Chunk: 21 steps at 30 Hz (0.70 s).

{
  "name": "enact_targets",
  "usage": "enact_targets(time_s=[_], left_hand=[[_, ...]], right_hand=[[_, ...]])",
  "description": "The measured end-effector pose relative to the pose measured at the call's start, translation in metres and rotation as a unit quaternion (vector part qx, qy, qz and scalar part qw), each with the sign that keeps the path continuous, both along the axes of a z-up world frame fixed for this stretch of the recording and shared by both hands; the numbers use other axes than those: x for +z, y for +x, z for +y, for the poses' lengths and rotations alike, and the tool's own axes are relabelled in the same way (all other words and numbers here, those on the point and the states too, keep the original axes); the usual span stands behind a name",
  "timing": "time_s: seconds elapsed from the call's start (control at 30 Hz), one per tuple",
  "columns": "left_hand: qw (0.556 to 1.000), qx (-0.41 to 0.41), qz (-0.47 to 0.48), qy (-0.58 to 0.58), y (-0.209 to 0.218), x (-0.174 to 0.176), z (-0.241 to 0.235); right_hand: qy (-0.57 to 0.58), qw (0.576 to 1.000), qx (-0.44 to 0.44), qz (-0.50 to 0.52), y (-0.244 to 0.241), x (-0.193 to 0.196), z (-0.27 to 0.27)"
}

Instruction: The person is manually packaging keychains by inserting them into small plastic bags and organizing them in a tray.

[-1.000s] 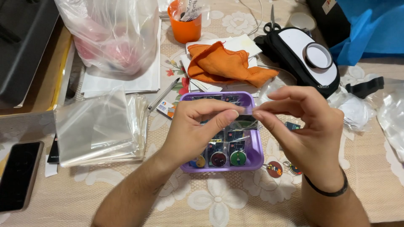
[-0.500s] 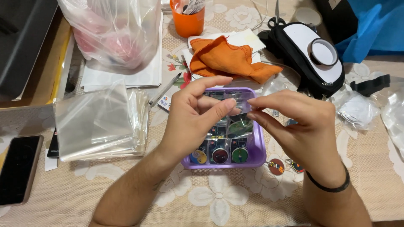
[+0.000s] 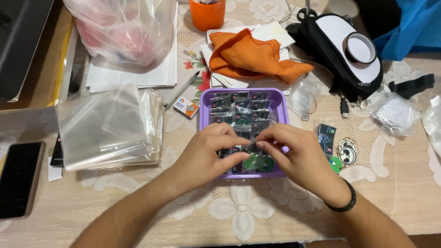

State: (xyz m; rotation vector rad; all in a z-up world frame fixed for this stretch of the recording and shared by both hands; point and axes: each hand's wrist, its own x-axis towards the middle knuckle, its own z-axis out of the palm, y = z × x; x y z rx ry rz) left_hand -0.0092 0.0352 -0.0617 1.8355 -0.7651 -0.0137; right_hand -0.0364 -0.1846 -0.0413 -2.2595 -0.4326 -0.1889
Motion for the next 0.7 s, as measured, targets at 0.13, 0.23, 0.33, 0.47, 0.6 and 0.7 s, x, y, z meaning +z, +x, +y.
enact_targets(time_s=[0.13,0.23,0.33,0.47,0.6,0.7], left_hand=[[0.985,0.028,-0.133,0.104,-0.002,-0.029,0.001],[0.975,0.033,-0.155,0.155,-0.004,-0.037,0.0],[0.968,0.02,-0.149,0.2,-0.004,-0.046,-0.002],[0.959,0.018,-0.152,0.239,-0.004,-0.06,-0.005],[0.951,0.028,-0.14,0.275,-0.002,-0.059,-0.007],[0.953,0.021,-0.124,0.277,-0.003,-0.053,-0.004]], right_hand=[[0.007,1.0,0.014,0.014,-0.001,-0.021,0.003],[-0.01,0.999,0.021,0.031,-0.002,-0.029,0.004],[-0.054,0.996,0.035,0.062,0.0,-0.028,0.005],[-0.113,0.99,0.041,0.079,0.003,-0.034,0.004],[-0.1,0.992,0.034,0.07,0.002,-0.025,-0.002],[-0.076,0.996,-0.026,0.025,0.004,-0.007,-0.031]])
